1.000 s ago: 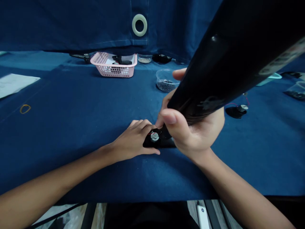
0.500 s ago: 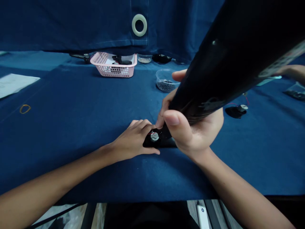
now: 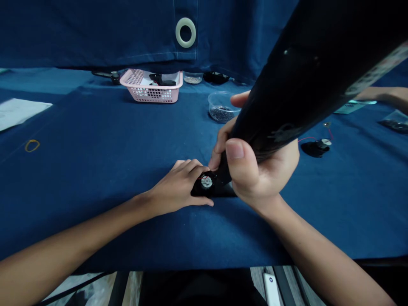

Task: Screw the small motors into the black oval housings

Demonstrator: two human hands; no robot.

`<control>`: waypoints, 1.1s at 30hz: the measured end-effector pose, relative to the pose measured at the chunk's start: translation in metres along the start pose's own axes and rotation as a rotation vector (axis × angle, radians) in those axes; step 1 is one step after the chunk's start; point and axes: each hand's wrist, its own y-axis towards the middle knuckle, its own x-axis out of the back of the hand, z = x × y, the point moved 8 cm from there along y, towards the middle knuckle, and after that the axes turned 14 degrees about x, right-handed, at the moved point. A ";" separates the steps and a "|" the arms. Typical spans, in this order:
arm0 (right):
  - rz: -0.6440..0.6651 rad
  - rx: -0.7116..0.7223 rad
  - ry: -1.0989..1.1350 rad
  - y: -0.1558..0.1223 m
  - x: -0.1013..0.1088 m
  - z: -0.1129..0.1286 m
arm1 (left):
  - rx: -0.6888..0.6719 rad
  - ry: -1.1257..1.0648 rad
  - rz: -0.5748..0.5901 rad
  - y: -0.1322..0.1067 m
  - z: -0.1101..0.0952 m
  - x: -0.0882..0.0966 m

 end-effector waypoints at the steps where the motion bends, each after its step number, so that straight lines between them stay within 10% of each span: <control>1: -0.002 0.011 0.011 0.001 0.000 0.001 | 0.002 -0.009 -0.004 0.000 0.000 0.001; 33: 0.019 -0.002 0.049 -0.006 0.001 -0.007 | -0.007 0.074 0.000 0.002 -0.003 -0.004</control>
